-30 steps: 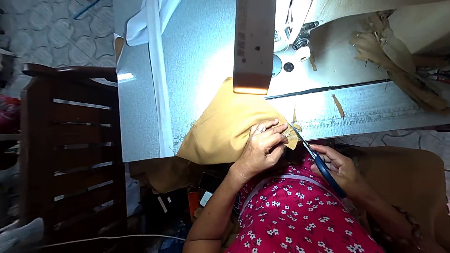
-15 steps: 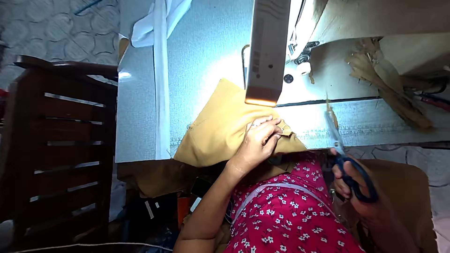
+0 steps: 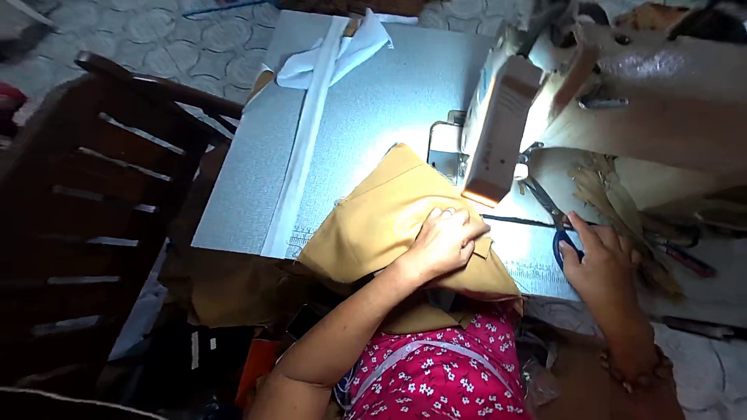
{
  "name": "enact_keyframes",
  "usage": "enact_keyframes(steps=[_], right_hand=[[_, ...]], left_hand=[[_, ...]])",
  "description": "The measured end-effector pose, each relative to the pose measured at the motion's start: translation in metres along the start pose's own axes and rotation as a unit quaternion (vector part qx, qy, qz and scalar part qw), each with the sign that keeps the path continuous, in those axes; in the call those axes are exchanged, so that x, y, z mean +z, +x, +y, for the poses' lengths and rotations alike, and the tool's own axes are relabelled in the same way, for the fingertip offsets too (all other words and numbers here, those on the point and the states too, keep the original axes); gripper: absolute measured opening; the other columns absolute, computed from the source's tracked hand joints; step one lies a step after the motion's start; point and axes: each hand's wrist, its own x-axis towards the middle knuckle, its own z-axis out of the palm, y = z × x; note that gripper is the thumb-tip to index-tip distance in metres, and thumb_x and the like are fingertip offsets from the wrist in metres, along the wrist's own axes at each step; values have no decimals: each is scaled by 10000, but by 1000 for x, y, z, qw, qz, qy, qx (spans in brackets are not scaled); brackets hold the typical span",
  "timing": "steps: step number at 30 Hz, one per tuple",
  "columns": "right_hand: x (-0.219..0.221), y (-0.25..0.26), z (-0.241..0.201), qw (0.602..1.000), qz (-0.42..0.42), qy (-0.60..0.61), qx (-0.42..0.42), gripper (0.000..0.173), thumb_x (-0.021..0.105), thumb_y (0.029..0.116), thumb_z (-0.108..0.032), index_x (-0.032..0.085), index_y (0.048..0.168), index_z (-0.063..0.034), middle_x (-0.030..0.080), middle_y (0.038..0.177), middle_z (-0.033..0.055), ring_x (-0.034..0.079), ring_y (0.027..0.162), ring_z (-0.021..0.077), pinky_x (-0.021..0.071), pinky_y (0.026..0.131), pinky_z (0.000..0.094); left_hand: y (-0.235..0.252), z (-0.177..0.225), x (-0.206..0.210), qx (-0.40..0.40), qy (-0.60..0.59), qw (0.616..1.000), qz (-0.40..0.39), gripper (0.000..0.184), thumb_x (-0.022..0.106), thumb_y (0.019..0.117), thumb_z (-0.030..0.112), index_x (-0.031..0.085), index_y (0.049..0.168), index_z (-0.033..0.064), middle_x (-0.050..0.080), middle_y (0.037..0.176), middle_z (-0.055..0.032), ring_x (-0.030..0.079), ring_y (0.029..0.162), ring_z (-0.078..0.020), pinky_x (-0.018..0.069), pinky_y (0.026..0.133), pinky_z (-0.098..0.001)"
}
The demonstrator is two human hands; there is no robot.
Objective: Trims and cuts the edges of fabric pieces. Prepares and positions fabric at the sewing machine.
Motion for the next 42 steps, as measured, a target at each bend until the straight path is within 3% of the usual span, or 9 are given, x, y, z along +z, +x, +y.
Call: enact_keyframes(steps=[7,17,23,25,28,30,32,35,42], right_hand=[[52,-17,-94,960,69,256,-94,529,484,946,-12,441,1455,125,666,1319,215,608,1281,315,438,1117,474],[79,-26,-112,980,110,85,-142,503,410,943,5,544,1424,69,649,1383,182,590,1321,401,159,1125,792],[76,-26,-109,977,69,136,-152,453,431,953,0,678,1331,-43,656,1383,149,499,1380,486,163,1100,830],[75,-25,-108,975,55,143,-158,460,455,929,15,714,1294,-90,643,1401,151,462,1398,512,172,1095,833],[76,-26,-106,975,51,142,-160,486,473,911,24,709,1313,-113,624,1428,143,445,1415,503,181,1097,828],[75,-29,-104,976,49,140,-160,487,478,904,20,714,1307,-120,623,1432,133,431,1427,499,188,1101,821],[71,-33,-101,976,37,143,-160,499,488,885,32,715,1305,-113,619,1440,130,412,1435,510,190,1106,815],[60,-48,-93,976,34,133,-170,470,520,859,44,746,1245,-102,656,1387,135,476,1374,536,243,1079,822],[47,-86,-124,973,8,130,-190,435,637,824,47,761,1213,-104,728,1238,155,589,1268,509,279,1022,856]], left_hand=[[14,-11,-25,85,-69,991,-81,123,641,954,32,756,955,-11,662,909,-173,662,913,-320,543,833,-443],[-47,-13,-68,207,133,969,0,193,575,957,8,729,845,40,701,801,-82,677,811,-246,506,725,-377],[-173,-12,-81,-268,158,918,246,344,619,995,244,703,1202,-17,673,1230,-237,661,1127,-360,544,943,-482],[-193,-11,-73,-416,52,856,304,702,687,937,306,450,1421,-143,475,1406,-392,572,1192,-452,530,905,-501],[-187,-10,-52,-488,-211,756,382,1095,722,863,299,-14,1609,-17,156,1657,-277,320,1494,-289,397,1143,-381],[-178,-2,-47,-494,-311,731,354,851,665,915,173,154,1557,-51,420,1507,-184,498,1337,-119,463,1080,-275],[-178,6,-62,-521,-319,768,191,357,658,925,59,547,1202,-138,690,1049,-87,669,953,-39,557,888,-247],[-174,-5,-119,-439,-244,860,-91,223,654,953,188,688,1001,-27,732,848,-10,709,795,-45,601,785,-288],[-35,-66,-224,-176,274,946,-1,346,552,1062,180,665,1024,-145,646,967,-361,641,940,-570,468,814,-729]])
